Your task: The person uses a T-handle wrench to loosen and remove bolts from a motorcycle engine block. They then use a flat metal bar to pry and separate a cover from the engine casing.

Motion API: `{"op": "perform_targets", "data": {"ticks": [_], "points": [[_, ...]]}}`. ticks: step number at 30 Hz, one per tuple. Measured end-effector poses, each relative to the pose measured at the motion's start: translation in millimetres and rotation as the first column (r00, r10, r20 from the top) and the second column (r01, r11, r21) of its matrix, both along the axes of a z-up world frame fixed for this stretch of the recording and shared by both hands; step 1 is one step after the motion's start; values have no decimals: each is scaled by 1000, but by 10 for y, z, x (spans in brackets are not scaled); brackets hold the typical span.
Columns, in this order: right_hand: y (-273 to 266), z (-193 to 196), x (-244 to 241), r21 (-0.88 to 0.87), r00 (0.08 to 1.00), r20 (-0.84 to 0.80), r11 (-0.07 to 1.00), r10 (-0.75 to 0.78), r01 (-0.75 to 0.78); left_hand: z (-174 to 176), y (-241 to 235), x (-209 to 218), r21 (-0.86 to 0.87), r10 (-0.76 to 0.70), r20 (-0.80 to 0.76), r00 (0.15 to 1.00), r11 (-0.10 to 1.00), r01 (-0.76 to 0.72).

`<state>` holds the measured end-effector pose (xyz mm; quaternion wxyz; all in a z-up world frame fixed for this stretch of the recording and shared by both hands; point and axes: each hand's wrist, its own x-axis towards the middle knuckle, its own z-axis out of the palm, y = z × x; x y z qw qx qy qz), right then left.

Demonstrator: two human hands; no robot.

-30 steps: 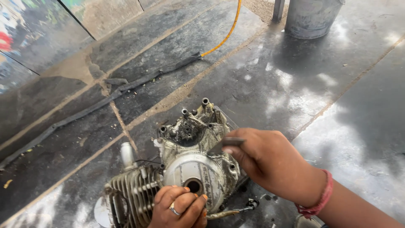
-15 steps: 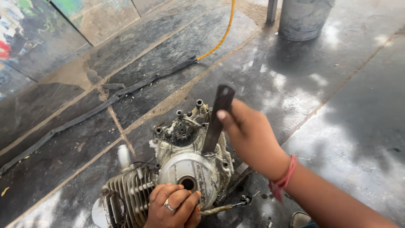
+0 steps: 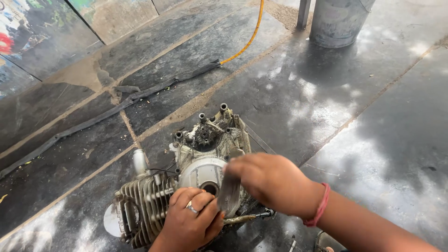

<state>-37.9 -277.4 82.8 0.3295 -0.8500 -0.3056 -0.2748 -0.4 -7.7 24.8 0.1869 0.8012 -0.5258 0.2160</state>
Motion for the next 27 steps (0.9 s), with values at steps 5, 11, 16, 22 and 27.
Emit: {"op": "perform_targets", "data": {"ticks": [5, 11, 16, 22, 27], "points": [[-79, -39, 98, -254, 810, -474, 934, -346, 250, 266, 59, -30, 137, 11, -100, 995, 991, 3], [-158, 20, 151, 203, 895, -257, 885, -365, 419, 474, 262, 84, 106, 84, -98, 992, 992, -73], [-35, 18, 133, 132, 916, -172, 913, -362, 386, 486, 438, 138, 30, 282, -268, 921, 958, -285], [-17, -96, 179, 167, 877, -265, 877, -401, 451, 386, 455, 122, 50, 309, -327, 893, 949, -310], [-43, -147, 201, 341, 897, -323, 847, -303, 409, 329, 322, 212, 82, 357, -346, 868, 933, -351]]}}
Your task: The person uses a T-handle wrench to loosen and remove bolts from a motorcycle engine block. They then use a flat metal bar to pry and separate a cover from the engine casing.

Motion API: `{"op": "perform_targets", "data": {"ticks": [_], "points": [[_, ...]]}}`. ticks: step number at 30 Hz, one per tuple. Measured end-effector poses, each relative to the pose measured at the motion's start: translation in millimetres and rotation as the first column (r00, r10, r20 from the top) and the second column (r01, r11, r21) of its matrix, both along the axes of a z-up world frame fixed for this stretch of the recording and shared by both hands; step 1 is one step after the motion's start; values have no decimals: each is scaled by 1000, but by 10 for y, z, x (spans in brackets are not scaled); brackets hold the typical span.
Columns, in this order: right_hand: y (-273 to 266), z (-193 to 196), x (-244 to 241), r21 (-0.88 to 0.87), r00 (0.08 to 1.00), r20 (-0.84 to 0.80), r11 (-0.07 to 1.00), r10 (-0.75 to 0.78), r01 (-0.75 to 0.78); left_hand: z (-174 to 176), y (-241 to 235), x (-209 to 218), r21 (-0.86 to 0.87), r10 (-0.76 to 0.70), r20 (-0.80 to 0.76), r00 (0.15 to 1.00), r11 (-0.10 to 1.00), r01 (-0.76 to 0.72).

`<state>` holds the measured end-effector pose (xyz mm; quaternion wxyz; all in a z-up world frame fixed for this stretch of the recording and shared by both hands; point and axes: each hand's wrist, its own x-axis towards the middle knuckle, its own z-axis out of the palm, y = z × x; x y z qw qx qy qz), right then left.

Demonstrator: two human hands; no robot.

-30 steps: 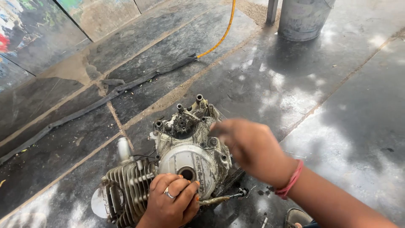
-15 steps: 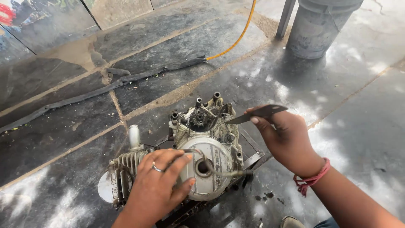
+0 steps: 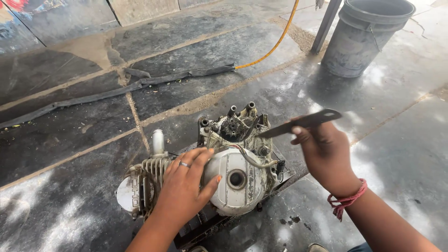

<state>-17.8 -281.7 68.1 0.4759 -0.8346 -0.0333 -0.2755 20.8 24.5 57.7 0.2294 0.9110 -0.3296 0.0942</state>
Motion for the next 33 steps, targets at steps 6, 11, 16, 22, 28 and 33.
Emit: {"op": "perform_targets", "data": {"ticks": [6, 11, 16, 22, 28, 33], "points": [[-216, -254, 229, 326, 994, 68, 943, -89, 62, 32, -332, 70, 82, 49, -127, 991, 996, -39], [-184, -276, 161, 134, 994, -15, 985, -105, 106, 16, -399, -39, 158, -26, -115, 993, 986, 44], [-361, -237, 36, 386, 996, 34, 921, -81, 62, -110, -198, -53, 86, -74, -13, 997, 993, 75], [-465, -503, 63, 841, 996, -87, 535, -2, 74, -251, -173, -116, -151, -216, 201, 956, 957, 248], [-391, -501, 89, 796, 992, -105, 592, -70, 126, -269, -125, -115, -120, -247, 205, 947, 954, 274], [-479, -405, 85, 756, 991, -18, 647, -135, 101, -252, -115, -126, -134, -249, 217, 944, 950, 282]]}}
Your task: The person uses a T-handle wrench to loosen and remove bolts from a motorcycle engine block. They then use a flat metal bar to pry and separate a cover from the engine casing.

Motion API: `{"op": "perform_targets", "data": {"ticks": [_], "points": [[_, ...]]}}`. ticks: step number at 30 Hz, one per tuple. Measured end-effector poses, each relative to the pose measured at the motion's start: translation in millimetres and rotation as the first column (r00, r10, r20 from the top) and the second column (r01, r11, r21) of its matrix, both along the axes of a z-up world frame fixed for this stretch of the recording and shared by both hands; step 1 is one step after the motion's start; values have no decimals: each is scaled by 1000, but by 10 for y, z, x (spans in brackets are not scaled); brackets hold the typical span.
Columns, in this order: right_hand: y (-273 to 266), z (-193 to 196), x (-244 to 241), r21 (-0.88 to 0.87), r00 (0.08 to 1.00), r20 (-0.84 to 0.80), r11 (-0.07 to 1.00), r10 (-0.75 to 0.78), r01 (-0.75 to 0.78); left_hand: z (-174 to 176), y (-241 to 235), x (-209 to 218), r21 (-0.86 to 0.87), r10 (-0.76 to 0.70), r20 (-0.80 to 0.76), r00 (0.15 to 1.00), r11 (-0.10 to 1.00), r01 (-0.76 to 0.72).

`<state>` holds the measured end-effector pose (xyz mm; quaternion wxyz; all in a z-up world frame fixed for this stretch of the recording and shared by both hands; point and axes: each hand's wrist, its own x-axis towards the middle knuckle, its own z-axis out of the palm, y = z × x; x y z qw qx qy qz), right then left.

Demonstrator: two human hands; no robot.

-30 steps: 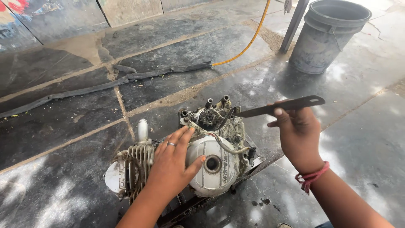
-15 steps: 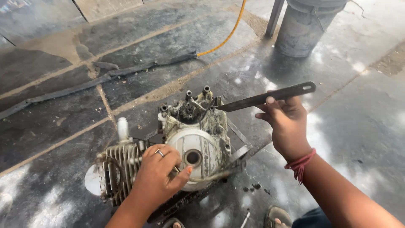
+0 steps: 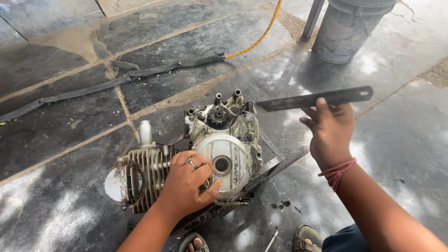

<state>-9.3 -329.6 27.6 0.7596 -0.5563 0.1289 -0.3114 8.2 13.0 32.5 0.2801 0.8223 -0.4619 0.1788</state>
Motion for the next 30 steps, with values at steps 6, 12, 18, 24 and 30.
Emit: {"op": "perform_targets", "data": {"ticks": [6, 12, 18, 24, 30], "points": [[123, -50, 103, -34, 999, -28, 999, 16, -17, -9, -6, -13, -12, 2, -1, 1000, 1000, -2], [137, -1, 73, -84, 996, -62, 994, 62, -67, -6, 1, -14, 1, 4, 24, 1000, 1000, -4], [113, -99, 103, -104, 1000, -15, 994, 21, -23, -43, -18, -21, 20, 23, -4, 1000, 1000, -23], [8, -147, 139, -106, 999, -5, 993, 55, -55, -17, -34, -8, 10, 29, 7, 1000, 1000, -29], [-72, -207, 286, -169, 994, 13, 980, 106, -102, 27, 54, -31, -28, 27, 35, 999, 999, -26]]}}
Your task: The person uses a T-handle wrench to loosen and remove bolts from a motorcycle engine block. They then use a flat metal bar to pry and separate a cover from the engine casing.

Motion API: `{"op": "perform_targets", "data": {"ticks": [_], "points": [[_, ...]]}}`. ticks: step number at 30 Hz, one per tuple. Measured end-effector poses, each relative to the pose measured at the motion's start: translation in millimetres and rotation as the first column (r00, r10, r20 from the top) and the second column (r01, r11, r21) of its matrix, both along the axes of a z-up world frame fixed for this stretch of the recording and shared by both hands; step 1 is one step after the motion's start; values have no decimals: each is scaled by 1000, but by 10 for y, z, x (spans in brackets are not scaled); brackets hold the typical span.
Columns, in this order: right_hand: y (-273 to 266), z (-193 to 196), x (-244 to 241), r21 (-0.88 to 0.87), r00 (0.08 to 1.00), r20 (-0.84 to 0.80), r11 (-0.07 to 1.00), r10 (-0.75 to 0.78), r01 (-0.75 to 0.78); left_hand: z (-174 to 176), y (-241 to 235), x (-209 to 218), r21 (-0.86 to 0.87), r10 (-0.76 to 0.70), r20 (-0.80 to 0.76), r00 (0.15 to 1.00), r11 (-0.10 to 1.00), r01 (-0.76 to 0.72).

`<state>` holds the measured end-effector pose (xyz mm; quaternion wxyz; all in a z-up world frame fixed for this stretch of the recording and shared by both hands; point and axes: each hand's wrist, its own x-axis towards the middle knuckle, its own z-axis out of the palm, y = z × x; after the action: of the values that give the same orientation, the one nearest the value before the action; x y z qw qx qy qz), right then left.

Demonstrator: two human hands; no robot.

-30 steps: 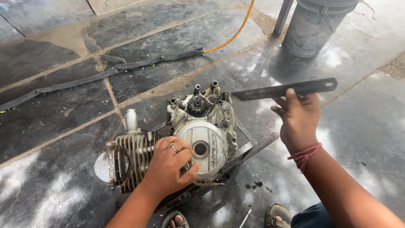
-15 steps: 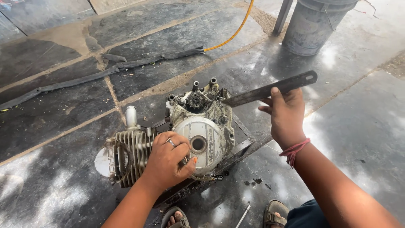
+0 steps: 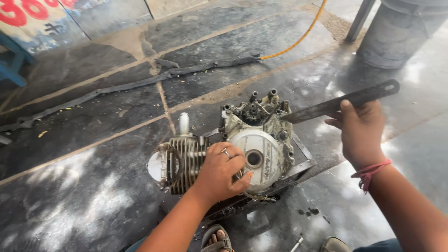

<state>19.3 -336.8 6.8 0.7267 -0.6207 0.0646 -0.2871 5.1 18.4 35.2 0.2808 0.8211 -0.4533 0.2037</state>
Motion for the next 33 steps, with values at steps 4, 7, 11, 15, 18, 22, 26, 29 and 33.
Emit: {"op": "perform_targets", "data": {"ticks": [4, 7, 11, 15, 18, 22, 26, 29, 33], "points": [[-166, -128, -3, 45, 1000, 5, 999, 30, -30, 0, -60, -3, -23, -47, -36, 998, 999, 46], [-119, -129, 12, 39, 1000, -29, 999, -7, 8, -4, -45, 15, 27, -24, -34, 999, 999, 25], [-155, -213, 77, 60, 996, -57, 996, -67, 70, -93, -80, 36, 31, -33, -37, 999, 999, 34], [-77, -186, 78, 46, 991, -58, 992, -117, 119, -87, -61, 14, 70, 24, -32, 999, 997, -22], [-17, -146, 20, 1, 986, -59, 988, -153, 154, -90, -74, 5, 66, 30, -27, 999, 997, -28], [-125, -100, -79, 1, 974, -51, 976, -219, 219, -36, -64, -3, 63, 7, -34, 999, 998, -5], [-40, 39, -143, 78, 981, -31, 978, -189, 191, -10, -56, 14, 48, -3, -37, 999, 999, 5], [13, -54, -68, 158, 994, -42, 982, -101, 107, -8, -70, 34, 45, -6, -37, 999, 999, 8], [17, -72, -55, 85, 997, -37, 994, -69, 72, -43, -61, 17, 38, -4, -47, 999, 999, 5]]}}
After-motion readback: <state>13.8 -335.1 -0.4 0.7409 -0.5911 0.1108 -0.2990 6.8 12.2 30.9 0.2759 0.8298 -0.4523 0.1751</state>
